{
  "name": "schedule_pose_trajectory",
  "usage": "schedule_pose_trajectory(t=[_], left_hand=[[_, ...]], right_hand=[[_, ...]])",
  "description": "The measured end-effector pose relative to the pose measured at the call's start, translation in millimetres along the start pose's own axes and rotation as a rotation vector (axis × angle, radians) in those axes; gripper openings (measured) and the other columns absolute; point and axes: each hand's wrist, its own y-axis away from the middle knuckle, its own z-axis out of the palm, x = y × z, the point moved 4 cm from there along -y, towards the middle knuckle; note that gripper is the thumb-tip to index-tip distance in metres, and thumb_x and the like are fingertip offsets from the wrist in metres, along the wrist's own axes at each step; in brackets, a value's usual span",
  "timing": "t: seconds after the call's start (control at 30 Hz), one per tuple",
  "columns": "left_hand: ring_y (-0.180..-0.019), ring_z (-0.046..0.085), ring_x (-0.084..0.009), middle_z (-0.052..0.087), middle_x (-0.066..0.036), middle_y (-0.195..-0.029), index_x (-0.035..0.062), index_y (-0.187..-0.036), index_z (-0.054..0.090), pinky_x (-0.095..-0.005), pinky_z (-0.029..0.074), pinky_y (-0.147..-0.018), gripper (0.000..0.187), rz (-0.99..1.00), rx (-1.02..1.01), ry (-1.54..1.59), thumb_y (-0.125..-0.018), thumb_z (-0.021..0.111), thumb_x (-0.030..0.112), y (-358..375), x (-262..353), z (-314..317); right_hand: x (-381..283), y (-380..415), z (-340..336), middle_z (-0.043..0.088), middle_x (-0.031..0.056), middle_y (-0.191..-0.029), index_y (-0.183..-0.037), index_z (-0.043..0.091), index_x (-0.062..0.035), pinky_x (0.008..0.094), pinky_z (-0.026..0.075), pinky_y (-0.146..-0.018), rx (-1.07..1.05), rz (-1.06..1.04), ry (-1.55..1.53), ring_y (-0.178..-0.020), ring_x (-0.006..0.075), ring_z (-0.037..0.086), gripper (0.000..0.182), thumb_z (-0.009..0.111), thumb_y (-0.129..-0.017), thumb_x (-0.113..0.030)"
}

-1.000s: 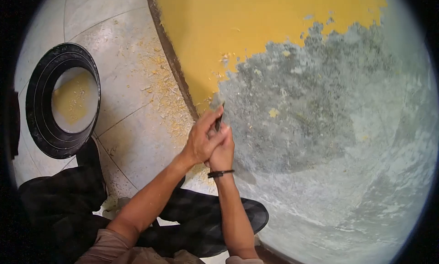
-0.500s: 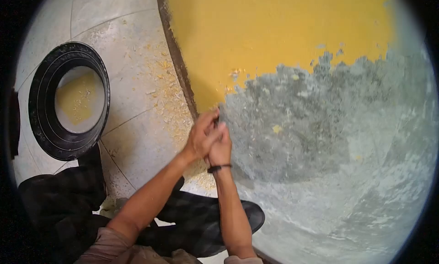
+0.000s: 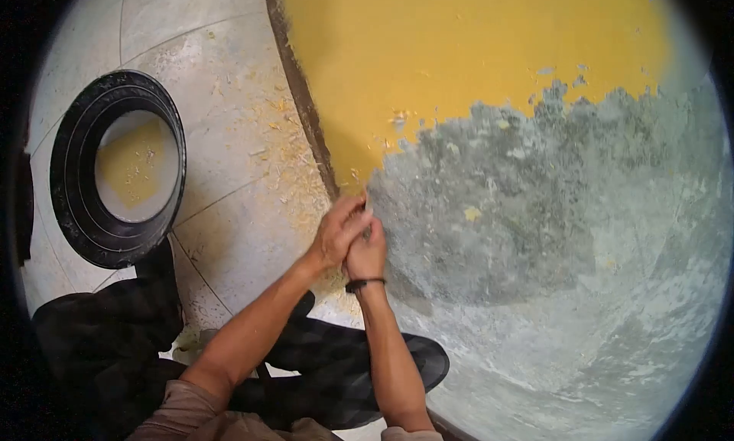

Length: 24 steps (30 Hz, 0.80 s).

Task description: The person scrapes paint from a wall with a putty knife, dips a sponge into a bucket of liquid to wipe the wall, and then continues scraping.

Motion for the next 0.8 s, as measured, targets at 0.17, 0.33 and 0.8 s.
schedule_pose_trajectory(t=[0.17,0.33,0.8], left_hand=[[-0.101,0.053,-0.0228,0.055,-0.014,-0.105,-0.0056,-0.116,0.054,-0.0312,0.04,-0.09,0.043,0.048,0.104,0.008,-0.09,0.058,0.029,-10.0,-7.8,-2.8],[-0.099,0.052,-0.0195,0.054,-0.012,-0.103,-0.0058,-0.118,0.053,-0.0308,0.04,-0.089,0.044,0.017,0.026,0.081,-0.09,0.058,0.028,1.8,-7.3,-0.3],[-0.105,0.053,-0.0208,0.056,-0.012,-0.11,-0.005,-0.114,0.055,-0.029,0.038,-0.093,0.039,0.003,0.079,0.139,-0.092,0.054,0.027,1.0,-14.1,3.0]], right_hand=[[1.7,-14.0,0.4,0.062,0.01,-0.091,-0.103,0.053,-0.0031,0.0291,0.048,-0.062,0.03,-0.012,-0.173,-0.077,0.0136,0.059,0.018,0.055,-0.094,-0.018],[18.4,-0.4,2.9,0.065,0.0136,-0.096,-0.108,0.054,-0.0027,0.0308,0.048,-0.079,0.08,-0.32,0.009,-0.093,0.0168,0.06,0.024,0.058,-0.092,-0.02],[49.0,-19.5,-1.5,0.065,0.0192,-0.102,-0.107,0.053,-0.0004,0.0357,0.048,-0.078,0.025,-0.079,-0.265,-0.092,0.0215,0.062,0.026,0.061,-0.088,-0.016]])
